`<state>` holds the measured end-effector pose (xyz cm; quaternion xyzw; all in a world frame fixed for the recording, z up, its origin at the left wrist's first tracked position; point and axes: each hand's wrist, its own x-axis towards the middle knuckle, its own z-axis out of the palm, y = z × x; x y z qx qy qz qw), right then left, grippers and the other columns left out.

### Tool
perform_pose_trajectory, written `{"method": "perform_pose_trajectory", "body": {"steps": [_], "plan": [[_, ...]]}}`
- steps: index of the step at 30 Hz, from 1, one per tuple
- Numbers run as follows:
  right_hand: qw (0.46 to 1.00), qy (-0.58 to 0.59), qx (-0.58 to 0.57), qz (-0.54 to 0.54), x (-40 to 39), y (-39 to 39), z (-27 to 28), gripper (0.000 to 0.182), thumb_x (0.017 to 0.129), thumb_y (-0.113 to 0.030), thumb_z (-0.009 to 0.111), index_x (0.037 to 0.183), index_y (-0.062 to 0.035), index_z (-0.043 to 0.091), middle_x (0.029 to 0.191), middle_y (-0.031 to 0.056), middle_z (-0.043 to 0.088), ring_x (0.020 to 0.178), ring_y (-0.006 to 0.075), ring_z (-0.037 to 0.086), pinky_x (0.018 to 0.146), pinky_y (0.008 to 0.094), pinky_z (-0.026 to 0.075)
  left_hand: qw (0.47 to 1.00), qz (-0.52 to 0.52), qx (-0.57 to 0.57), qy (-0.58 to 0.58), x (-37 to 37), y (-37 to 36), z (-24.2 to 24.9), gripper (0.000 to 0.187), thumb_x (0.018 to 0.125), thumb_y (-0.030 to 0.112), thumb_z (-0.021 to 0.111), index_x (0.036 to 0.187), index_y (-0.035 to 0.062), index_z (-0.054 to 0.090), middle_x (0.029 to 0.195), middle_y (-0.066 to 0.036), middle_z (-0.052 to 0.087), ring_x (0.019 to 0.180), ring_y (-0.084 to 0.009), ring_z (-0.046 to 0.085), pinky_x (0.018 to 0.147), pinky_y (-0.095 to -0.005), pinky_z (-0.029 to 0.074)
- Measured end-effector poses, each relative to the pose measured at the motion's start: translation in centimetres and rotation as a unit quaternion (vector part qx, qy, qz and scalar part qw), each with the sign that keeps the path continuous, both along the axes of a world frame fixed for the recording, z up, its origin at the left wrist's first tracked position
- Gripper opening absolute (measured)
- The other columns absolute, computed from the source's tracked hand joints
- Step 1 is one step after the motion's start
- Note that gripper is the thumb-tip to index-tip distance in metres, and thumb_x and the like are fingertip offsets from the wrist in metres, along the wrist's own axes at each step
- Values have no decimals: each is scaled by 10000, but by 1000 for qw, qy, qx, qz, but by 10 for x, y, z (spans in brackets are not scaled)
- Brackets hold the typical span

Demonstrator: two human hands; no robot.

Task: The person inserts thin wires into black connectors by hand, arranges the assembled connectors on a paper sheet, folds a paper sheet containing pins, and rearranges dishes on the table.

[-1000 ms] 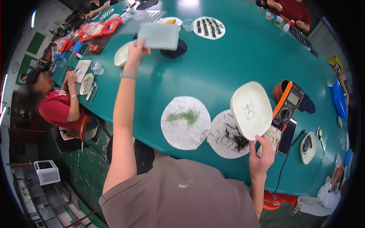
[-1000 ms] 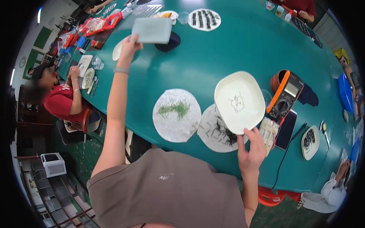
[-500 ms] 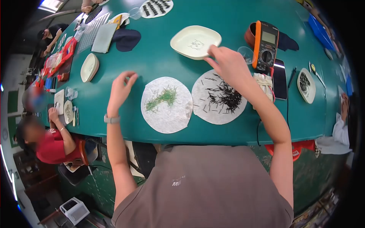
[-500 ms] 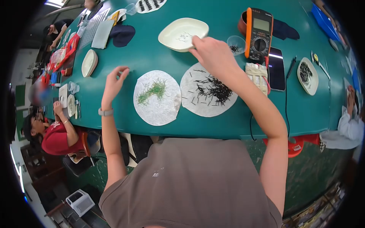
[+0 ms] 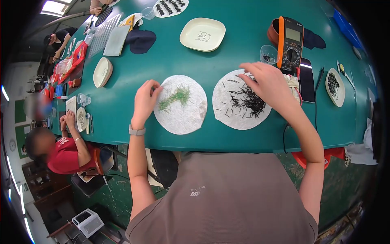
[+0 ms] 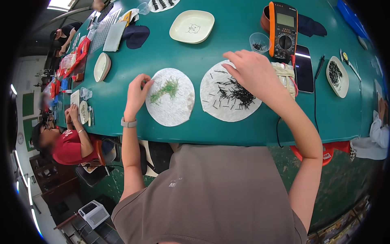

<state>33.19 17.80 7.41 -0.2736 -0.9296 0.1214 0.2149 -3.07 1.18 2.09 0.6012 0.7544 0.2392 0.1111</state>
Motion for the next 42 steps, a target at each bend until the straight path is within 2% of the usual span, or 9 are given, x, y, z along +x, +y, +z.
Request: {"method": "perform_pose_trajectory", "body": {"steps": [5, 8, 25, 27, 30, 32, 35, 39, 42], "plan": [[997, -25, -36, -68, 46, -18, -5, 188, 920, -182, 696, 1045, -43, 680, 829, 96, 662, 775, 286, 649, 690, 389, 506, 998, 20, 29, 51, -34, 27, -2, 133, 898, 137, 696, 922, 20, 638, 836, -107, 646, 671, -255, 573, 635, -385, 458], [996, 8, -25, -88, 54, -19, -13, 179, 935, -215, 675, 990, -45, 665, 749, 91, 604, 745, 278, 624, 678, 403, 491, 997, 22, 40, 68, -64, 54, -8, 128, 900, 145, 693, 933, 28, 651, 850, -96, 663, 681, -250, 587, 643, -383, 468], [998, -25, -22, -62, 51, -5, -29, 207, 949, -213, 649, 1046, -31, 656, 825, 92, 631, 805, 277, 627, 725, 397, 502, 979, 65, 37, 188, -156, 138, -20, 132, 895, 117, 663, 1016, 94, 711, 980, -79, 700, 932, -288, 671, 806, -407, 523], [997, -28, -25, -69, 56, -5, -25, 207, 951, -212, 646, 1049, -30, 655, 837, 95, 638, 816, 280, 635, 733, 396, 507, 969, 65, 97, 216, -122, 135, -14, 126, 917, 128, 653, 1023, 76, 698, 965, -75, 693, 858, -266, 671, 746, -384, 524], [995, -31, -43, -88, 61, -4, -27, 205, 954, -208, 640, 1049, -27, 654, 858, 100, 651, 839, 287, 649, 742, 397, 516, 983, -34, 150, 96, -23, 114, 14, 102, 943, 143, 649, 991, 58, 679, 874, -71, 652, 651, -207, 589, 620, -340, 480], [992, -42, -71, -99, 62, 1, -33, 187, 966, -179, 617, 1060, -20, 641, 889, 114, 658, 869, 310, 657, 752, 418, 523, 991, -86, 95, 27, 40, 87, 19, 108, 935, 157, 672, 967, 55, 674, 815, -80, 629, 637, -220, 582, 602, -345, 475], [991, -52, -70, -98, 60, 8, -45, 146, 959, -131, 603, 1037, -8, 615, 905, 124, 637, 881, 327, 653, 747, 439, 527, 985, -166, 17, 39, 96, 69, 14, 132, 900, 178, 712, 962, 68, 675, 867, -64, 620, 761, -268, 624, 678, -383, 511], [988, -111, -37, -99, 48, 12, -54, 139, 971, -122, 574, 1045, -6, 590, 940, 132, 599, 879, 343, 641, 753, 453, 516, 964, -245, 77, 70, 118, 95, -5, 189, 898, 188, 707, 1028, 60, 655, 996, -64, 608, 913, -257, 613, 762, -380, 516], [983, -142, -25, -114, 43, 11, -57, 136, 974, -136, 572, 1028, -12, 573, 934, 134, 577, 875, 337, 630, 762, 453, 507, 957, -272, 83, 59, 138, 118, -6, 208, 924, 190, 682, 1082, 57, 668, 993, -67, 620, 921, -255, 626, 779, -368, 514]]}}
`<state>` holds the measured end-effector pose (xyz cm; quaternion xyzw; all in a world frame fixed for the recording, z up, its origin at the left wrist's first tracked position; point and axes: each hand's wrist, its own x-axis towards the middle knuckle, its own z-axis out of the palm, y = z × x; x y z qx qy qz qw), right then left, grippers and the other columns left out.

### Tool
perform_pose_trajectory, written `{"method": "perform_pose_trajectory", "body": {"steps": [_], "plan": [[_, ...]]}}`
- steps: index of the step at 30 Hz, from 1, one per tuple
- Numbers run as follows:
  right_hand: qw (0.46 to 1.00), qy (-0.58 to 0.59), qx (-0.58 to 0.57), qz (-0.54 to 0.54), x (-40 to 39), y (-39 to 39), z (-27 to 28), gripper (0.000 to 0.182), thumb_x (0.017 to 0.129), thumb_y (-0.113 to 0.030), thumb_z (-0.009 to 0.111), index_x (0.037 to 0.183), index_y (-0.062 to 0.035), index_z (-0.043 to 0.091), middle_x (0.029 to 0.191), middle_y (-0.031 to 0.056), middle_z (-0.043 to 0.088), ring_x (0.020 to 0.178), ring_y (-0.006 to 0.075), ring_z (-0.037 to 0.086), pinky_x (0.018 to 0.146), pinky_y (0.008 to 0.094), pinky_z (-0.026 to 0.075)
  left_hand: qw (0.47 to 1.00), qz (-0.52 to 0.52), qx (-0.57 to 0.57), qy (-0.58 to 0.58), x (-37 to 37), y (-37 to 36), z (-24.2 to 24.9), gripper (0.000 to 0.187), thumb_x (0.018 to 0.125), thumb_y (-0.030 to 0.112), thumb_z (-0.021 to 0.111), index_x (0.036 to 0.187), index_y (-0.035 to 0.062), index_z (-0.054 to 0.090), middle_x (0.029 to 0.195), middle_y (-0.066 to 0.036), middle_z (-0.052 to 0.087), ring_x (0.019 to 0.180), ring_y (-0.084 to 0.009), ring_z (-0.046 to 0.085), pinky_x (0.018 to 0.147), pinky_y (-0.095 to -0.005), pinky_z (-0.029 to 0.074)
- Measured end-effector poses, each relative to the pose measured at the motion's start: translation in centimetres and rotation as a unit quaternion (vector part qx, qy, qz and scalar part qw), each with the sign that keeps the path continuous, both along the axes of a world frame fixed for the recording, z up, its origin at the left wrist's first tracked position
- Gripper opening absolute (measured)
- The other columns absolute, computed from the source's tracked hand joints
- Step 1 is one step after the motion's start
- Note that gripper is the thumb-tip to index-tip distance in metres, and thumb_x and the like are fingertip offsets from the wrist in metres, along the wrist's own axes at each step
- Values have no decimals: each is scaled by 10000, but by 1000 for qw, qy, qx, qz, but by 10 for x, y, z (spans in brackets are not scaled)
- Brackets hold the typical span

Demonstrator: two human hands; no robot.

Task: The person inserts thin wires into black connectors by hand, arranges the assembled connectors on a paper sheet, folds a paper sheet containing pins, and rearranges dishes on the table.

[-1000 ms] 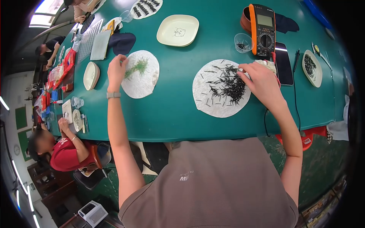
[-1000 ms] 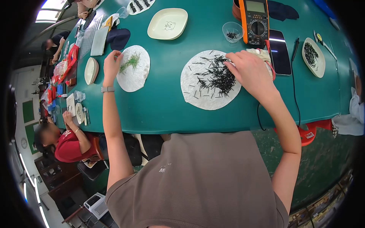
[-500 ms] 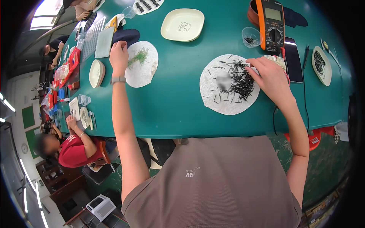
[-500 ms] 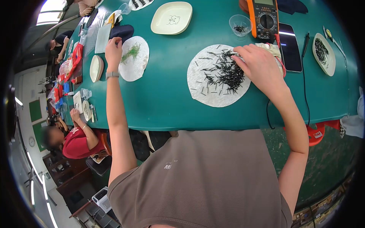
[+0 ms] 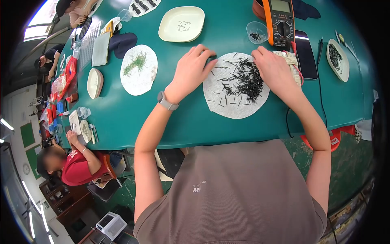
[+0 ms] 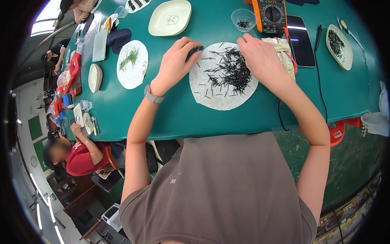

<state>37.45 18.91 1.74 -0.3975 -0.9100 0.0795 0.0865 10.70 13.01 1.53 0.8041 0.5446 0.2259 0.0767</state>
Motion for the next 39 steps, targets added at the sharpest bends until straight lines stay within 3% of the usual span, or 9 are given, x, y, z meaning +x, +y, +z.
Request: {"method": "perform_pose_trajectory", "body": {"steps": [4, 7, 16, 27, 30, 31, 34, 35, 39], "plan": [[999, 36, -15, -12, 1, -1, 1, 101, 939, -98, 598, 968, -11, 555, 909, 121, 566, 880, 306, 613, 774, 435, 504, 999, -12, -31, -1, 20, 18, -1, 145, 912, 175, 683, 988, 56, 648, 942, -64, 612, 901, -259, 616, 770, -375, 512], [993, 80, 79, 39, 2, 0, 1, 68, 889, -33, 610, 927, -6, 561, 873, 102, 592, 866, 273, 606, 779, 397, 519, 998, -16, -52, -22, 22, 20, -6, 121, 905, 159, 681, 963, 60, 641, 934, -62, 614, 891, -257, 612, 764, -381, 510], [989, 142, -23, 31, 5, -26, 26, 79, 915, -66, 630, 959, -46, 567, 848, 80, 584, 832, 265, 576, 767, 388, 482, 998, -38, 7, -40, 13, -9, 10, 94, 888, 129, 696, 941, 79, 636, 849, -46, 620, 808, -246, 590, 714, -378, 477], [961, 188, -172, 103, 19, -24, 47, 201, 931, -88, 637, 1117, -14, 658, 895, 110, 635, 805, 300, 629, 726, 400, 521, 995, -60, 68, -43, 13, -46, 4, 183, 791, 43, 748, 959, 95, 696, 982, -9, 680, 888, -216, 627, 753, -358, 480], [964, 218, -51, 143, -5, 6, 36, 181, 949, -106, 623, 1098, -15, 670, 937, 116, 667, 822, 308, 657, 751, 394, 533, 992, -65, 92, -63, 17, -46, 1, 191, 790, 45, 748, 966, 91, 689, 1066, -16, 701, 995, -221, 651, 801, -361, 493], [977, 139, -47, 151, -18, 15, 38, 195, 926, -89, 617, 1097, -14, 672, 1072, 110, 683, 946, 292, 665, 789, 382, 545, 991, -66, 93, -68, 18, -45, -4, 192, 792, 46, 746, 969, 89, 686, 1094, -20, 704, 1032, -222, 654, 818, -361, 496], [957, 104, 102, 250, -59, 34, 20, 235, 872, -76, 634, 1096, -14, 667, 1200, 91, 655, 1077, 254, 635, 826, 367, 549, 989, -70, 92, -88, 20, -46, -8, 186, 813, 53, 741, 983, 83, 672, 1088, -18, 725, 1040, -217, 676, 837, -351, 506], [933, 80, 191, 295, -69, 40, 10, 276, 814, -73, 643, 1081, -3, 653, 1184, 64, 630, 1099, 209, 604, 817, 335, 546, 989, -67, 88, -98, 21, -47, -9, 181, 817, 53, 740, 981, 83, 669, 1070, -14, 730, 1019, -216, 682, 832, -349, 507], [907, 23, 212, 364, -83, 48, -9, 181, 774, -77, 639, 937, 2, 636, 945, 40, 571, 915, 171, 590, 775, 284, 530, 986, -47, 100, -125, 20, -49, -14, 181, 823, 60, 746, 984, 93, 669, 1007, -10, 740, 921, -208, 697, 777, -329, 503]]}}
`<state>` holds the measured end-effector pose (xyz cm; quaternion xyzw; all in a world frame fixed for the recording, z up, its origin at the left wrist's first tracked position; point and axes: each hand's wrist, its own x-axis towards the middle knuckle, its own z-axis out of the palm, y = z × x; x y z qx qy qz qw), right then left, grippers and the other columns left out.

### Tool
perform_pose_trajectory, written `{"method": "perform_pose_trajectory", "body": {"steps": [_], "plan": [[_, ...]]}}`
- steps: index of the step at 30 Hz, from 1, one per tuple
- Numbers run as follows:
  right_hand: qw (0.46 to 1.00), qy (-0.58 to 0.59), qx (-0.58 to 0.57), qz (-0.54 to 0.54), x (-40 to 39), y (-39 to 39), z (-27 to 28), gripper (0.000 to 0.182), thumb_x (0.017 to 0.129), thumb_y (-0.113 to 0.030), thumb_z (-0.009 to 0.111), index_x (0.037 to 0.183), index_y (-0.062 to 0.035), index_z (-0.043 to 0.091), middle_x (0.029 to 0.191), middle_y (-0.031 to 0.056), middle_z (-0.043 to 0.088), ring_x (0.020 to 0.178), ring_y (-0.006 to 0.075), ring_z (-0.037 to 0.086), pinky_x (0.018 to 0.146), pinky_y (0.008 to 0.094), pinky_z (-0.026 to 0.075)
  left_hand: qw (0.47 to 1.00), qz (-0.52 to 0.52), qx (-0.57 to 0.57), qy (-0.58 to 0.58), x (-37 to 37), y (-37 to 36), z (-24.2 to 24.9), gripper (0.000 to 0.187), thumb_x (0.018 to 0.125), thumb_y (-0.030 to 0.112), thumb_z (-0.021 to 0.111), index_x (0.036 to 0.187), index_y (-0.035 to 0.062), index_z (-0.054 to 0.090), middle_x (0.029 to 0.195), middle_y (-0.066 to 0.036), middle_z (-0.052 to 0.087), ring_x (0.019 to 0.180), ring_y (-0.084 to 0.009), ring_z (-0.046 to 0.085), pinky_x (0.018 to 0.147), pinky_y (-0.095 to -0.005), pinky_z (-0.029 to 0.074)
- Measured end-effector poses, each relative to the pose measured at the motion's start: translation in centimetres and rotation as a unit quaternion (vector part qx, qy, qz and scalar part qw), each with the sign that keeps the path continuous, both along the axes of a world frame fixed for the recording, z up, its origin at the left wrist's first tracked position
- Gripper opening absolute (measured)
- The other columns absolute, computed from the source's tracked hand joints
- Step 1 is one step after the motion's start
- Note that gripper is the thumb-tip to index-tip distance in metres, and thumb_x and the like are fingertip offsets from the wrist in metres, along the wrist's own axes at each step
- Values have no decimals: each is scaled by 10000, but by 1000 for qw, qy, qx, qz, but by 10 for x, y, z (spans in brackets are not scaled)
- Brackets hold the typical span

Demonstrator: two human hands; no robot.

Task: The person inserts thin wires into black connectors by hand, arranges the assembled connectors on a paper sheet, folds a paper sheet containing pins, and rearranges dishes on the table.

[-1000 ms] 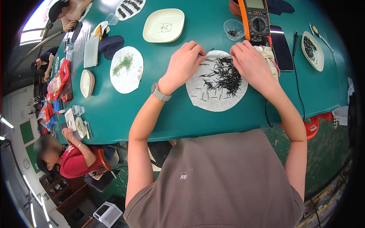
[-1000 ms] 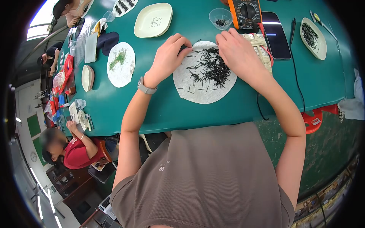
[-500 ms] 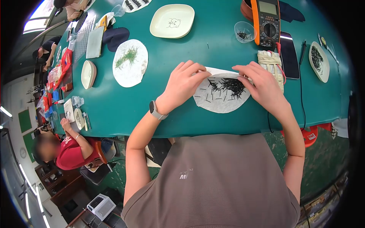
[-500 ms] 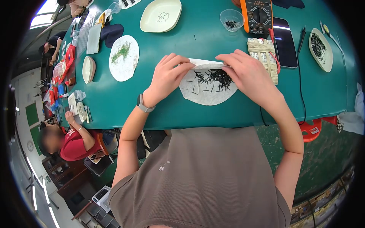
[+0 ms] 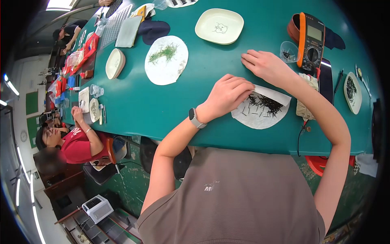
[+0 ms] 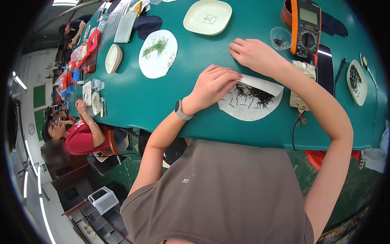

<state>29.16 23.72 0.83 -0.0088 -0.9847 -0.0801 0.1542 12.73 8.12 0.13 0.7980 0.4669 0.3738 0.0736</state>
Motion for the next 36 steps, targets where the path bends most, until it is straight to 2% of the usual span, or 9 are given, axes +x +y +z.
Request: {"method": "perform_pose_trajectory", "body": {"steps": [6, 9, 16, 19, 22, 25, 28, 32, 36], "plan": [[996, 4, 82, 30, -4, 2, -5, 80, 768, -112, 651, 792, -40, 629, 841, 25, 561, 844, 160, 574, 685, 283, 459, 1000, 16, -7, -25, -1, 3, -4, 159, 825, 54, 743, 966, 85, 678, 939, -22, 729, 826, -204, 678, 719, -334, 475], [993, -74, 92, 7, -1, 1, 0, 175, 741, -132, 642, 878, -23, 639, 912, 33, 586, 871, 166, 571, 686, 287, 440, 999, 19, -9, -50, 1, 6, -7, 127, 832, 70, 740, 941, 79, 675, 890, -29, 713, 782, -205, 659, 707, -338, 458], [988, -72, 127, -40, 1, 1, -1, 121, 781, -120, 674, 832, -58, 583, 823, 13, 543, 831, 154, 567, 651, 289, 433, 997, 30, -40, -55, 2, 7, -2, 98, 858, 41, 712, 946, 80, 689, 857, -28, 708, 755, -207, 651, 709, -335, 448], [993, -16, -29, -117, 10, 2, 17, 127, 836, -132, 674, 837, -56, 573, 763, 34, 569, 796, 200, 630, 654, 358, 495, 997, 38, -39, -49, 2, 8, 0, 89, 868, 42, 704, 947, 80, 691, 848, -27, 703, 740, -208, 642, 710, -339, 443], [937, 68, -287, -188, 44, -28, 65, 162, 856, -132, 690, 904, -39, 566, 852, 61, 567, 830, 237, 577, 689, 369, 489, 996, 52, -67, -39, -1, 11, 4, 63, 890, 68, 695, 953, 78, 694, 843, -37, 700, 733, -204, 636, 711, -347, 445], [899, 32, -408, -158, 69, -67, 78, 179, 885, -155, 692, 922, -40, 560, 902, 73, 588, 861, 260, 588, 711, 379, 492, 989, 64, -118, -59, -3, 19, -1, 58, 908, 99, 686, 960, 73, 692, 815, -57, 692, 692, -219, 626, 669, -358, 457], [942, -16, -283, -182, 74, -92, 55, 244, 865, -172, 728, 965, -37, 551, 939, 73, 594, 873, 270, 587, 755, 386, 493, 981, 66, -150, -100, 8, 31, 5, 75, 924, 123, 677, 970, 64, 686, 761, -80, 672, 620, -239, 599, 594, -367, 458], [934, 128, -235, -237, 81, -88, 50, 436, 813, -180, 779, 1156, -50, 544, 992, 79, 585, 937, 271, 566, 814, 393, 481, 985, 68, -139, -76, 17, 42, 14, 100, 931, 135, 680, 989, 53, 677, 697, -99, 640, 551, -234, 572, 537, -346, 456], [925, 37, -234, -298, 93, -75, 34, 453, 862, -193, 733, 1257, -39, 571, 1075, 76, 616, 1033, 246, 566, 902, 363, 477, 980, 67, -177, -59, 15, 34, 15, 115, 922, 140, 695, 997, 55, 673, 706, -88, 634, 548, -214, 576, 539, -325, 459]]}}
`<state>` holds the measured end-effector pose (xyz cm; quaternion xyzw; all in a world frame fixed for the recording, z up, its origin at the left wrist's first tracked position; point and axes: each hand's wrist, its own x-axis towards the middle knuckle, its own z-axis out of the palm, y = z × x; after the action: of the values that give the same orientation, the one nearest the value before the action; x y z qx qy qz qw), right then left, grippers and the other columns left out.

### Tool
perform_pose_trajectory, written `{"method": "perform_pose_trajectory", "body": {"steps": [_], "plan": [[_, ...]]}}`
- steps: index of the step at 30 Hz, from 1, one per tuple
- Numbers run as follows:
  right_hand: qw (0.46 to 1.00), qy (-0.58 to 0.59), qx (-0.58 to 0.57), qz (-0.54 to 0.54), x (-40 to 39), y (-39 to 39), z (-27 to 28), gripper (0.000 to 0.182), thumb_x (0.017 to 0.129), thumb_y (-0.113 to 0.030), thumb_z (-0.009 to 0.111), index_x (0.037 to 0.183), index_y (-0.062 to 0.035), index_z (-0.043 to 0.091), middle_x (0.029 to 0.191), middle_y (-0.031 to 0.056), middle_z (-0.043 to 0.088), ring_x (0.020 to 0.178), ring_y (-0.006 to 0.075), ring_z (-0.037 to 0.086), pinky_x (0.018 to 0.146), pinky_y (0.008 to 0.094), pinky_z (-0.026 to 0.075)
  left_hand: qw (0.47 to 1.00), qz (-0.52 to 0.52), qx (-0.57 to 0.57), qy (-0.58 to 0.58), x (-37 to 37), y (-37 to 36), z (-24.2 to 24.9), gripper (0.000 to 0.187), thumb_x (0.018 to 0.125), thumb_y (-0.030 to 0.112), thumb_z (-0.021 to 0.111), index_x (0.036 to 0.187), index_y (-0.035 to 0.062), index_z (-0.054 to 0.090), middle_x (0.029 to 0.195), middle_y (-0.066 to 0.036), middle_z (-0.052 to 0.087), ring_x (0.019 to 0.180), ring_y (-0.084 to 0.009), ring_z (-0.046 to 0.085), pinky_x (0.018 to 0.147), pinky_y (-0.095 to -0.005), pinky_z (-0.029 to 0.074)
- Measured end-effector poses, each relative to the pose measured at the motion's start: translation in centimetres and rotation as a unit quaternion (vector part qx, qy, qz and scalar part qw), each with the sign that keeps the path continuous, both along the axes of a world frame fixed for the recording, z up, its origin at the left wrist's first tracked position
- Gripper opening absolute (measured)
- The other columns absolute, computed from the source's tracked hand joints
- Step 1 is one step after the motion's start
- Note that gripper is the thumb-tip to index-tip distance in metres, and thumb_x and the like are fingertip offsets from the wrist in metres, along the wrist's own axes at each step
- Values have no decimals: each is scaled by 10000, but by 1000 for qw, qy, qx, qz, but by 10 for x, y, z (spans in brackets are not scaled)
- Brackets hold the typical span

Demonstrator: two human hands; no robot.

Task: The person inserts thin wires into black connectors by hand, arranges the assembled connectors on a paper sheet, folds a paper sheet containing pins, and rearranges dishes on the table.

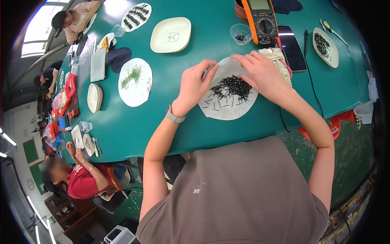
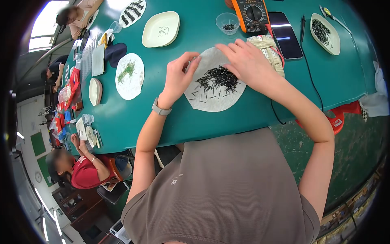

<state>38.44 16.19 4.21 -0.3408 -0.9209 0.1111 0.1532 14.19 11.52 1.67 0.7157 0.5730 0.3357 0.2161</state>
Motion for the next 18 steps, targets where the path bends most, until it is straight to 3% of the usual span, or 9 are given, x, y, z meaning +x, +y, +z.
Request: {"method": "perform_pose_trajectory", "body": {"steps": [3, 9, 12, 18], "plan": [[999, -38, 6, 18, 9, 12, -11, 466, 869, -166, 721, 1288, -33, 567, 1091, 77, 625, 1048, 248, 567, 917, 374, 474, 1000, 2, 26, -13, -1, -13, 0, 112, 913, 126, 704, 995, 57, 674, 733, -79, 633, 548, -195, 571, 531, -320, 450], [990, 126, 59, 37, -10, 23, -24, 219, 904, -138, 672, 1082, -18, 631, 1013, 83, 630, 1025, 292, 574, 912, 417, 464, 999, 2, 42, 2, -21, -33, -7, 116, 898, 74, 716, 1003, 32, 689, 786, -57, 646, 626, -134, 558, 532, -279, 433], [995, 14, -65, 71, -6, 30, -20, 156, 921, -138, 656, 1012, -14, 641, 1079, 93, 636, 1051, 287, 571, 891, 424, 473, 998, -4, 56, 24, -20, -39, -5, 165, 890, 78, 725, 1043, 31, 682, 809, -57, 642, 645, -141, 566, 543, -288, 442], [987, 31, -158, 27, 5, 26, -8, 179, 961, -174, 616, 1030, -9, 630, 890, 142, 655, 853, 328, 624, 743, 433, 492, 993, 89, -31, 72, -19, -66, 1, 220, 886, 94, 722, 1085, 32, 650, 855, -54, 645, 632, -176, 560, 586, -308, 464]]}}
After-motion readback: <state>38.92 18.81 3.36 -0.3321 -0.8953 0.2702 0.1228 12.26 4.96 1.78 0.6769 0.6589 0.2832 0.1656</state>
